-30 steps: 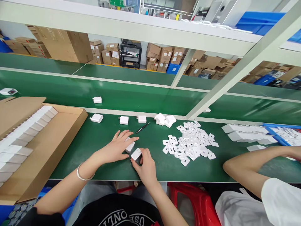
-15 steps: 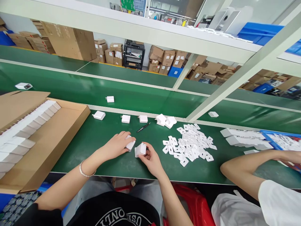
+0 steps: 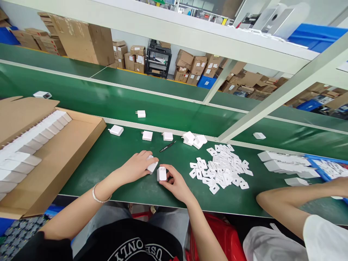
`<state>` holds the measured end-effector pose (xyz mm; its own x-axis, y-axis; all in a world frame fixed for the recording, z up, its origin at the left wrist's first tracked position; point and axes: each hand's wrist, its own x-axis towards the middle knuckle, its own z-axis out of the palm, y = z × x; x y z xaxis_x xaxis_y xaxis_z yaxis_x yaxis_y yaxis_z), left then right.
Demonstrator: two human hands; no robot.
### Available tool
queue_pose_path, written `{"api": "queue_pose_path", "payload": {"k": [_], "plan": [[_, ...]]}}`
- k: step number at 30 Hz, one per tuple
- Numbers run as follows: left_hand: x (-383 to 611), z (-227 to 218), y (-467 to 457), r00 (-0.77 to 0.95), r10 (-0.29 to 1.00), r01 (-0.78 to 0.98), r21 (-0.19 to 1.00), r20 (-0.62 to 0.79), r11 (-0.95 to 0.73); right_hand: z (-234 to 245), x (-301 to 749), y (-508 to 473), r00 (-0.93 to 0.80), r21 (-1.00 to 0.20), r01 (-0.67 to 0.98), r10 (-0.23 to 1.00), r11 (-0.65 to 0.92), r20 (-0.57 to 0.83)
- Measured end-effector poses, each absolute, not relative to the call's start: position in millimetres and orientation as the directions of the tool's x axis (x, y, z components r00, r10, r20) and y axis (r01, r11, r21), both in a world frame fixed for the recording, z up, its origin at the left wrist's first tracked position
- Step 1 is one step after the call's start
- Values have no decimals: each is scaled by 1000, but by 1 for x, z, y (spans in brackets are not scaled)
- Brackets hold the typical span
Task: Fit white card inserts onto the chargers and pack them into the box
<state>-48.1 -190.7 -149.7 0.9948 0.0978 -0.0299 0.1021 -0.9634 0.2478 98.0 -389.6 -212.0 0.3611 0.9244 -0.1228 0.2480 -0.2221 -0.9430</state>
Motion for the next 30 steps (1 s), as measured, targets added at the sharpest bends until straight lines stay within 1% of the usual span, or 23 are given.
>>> {"api": "queue_pose_path", "payload": {"k": [8, 10, 14, 16, 19, 24, 30], "plan": [[-48, -154, -191, 995, 97, 99, 268, -20, -958, -209, 96, -387, 370, -932, 283, 922, -229, -114], [-47, -157, -194, 995, 102, 91, 296, 21, -951, -209, 96, -386, 376, -934, 270, 919, -234, -122], [-43, -162, -201, 984, 94, 30, 377, 152, -926, -207, 98, -384, 365, -934, 234, 915, -270, -173], [-39, -163, -204, 982, 78, 4, 391, 174, -920, -205, 99, -383, 353, -926, 240, 915, -292, -197], [-31, -161, -205, 987, 53, -7, 368, 151, -930, -200, 101, -383, 361, -896, 304, 910, -323, -205], [-22, -155, -207, 993, 5, -30, 285, 122, -958, -200, 103, -384, 359, -832, 458, 922, -312, -148], [-21, -149, -213, 990, -40, -66, 203, 132, -977, -204, 98, -387, 424, -784, 522, 900, -337, -104]]}}
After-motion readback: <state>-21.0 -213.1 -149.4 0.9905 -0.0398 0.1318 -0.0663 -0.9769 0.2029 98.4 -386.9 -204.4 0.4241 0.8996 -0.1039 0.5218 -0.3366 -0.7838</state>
